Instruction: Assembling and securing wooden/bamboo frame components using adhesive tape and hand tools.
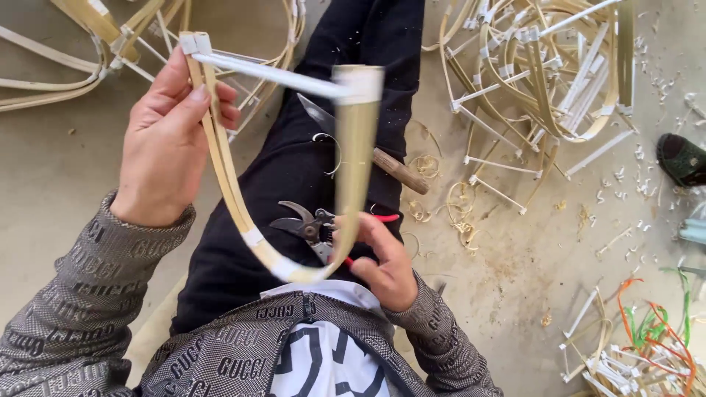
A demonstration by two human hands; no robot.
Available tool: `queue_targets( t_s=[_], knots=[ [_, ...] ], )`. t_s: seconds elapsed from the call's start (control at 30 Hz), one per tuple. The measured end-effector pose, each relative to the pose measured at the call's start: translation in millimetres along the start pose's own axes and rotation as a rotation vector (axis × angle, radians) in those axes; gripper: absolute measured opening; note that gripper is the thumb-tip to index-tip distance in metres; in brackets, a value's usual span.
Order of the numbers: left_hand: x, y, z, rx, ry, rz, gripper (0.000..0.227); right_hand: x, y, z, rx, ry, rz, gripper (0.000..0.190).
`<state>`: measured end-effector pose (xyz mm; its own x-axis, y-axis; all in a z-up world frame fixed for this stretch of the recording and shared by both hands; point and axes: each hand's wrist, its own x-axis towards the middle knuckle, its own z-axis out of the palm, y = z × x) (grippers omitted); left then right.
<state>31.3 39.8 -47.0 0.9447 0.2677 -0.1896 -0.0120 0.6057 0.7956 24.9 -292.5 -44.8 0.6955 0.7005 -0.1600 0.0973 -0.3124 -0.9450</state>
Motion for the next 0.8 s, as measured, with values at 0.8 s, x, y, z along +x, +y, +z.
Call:
queue_targets(
  t_s=[0.8],
  knots=[
    [-54.8, -1.9, 18.7, 0.405, -0.463, -0.208, 0.036, 20.4, 35.3, -18.9, 0.653, 0.322, 0.159, 0.038]
  ],
)
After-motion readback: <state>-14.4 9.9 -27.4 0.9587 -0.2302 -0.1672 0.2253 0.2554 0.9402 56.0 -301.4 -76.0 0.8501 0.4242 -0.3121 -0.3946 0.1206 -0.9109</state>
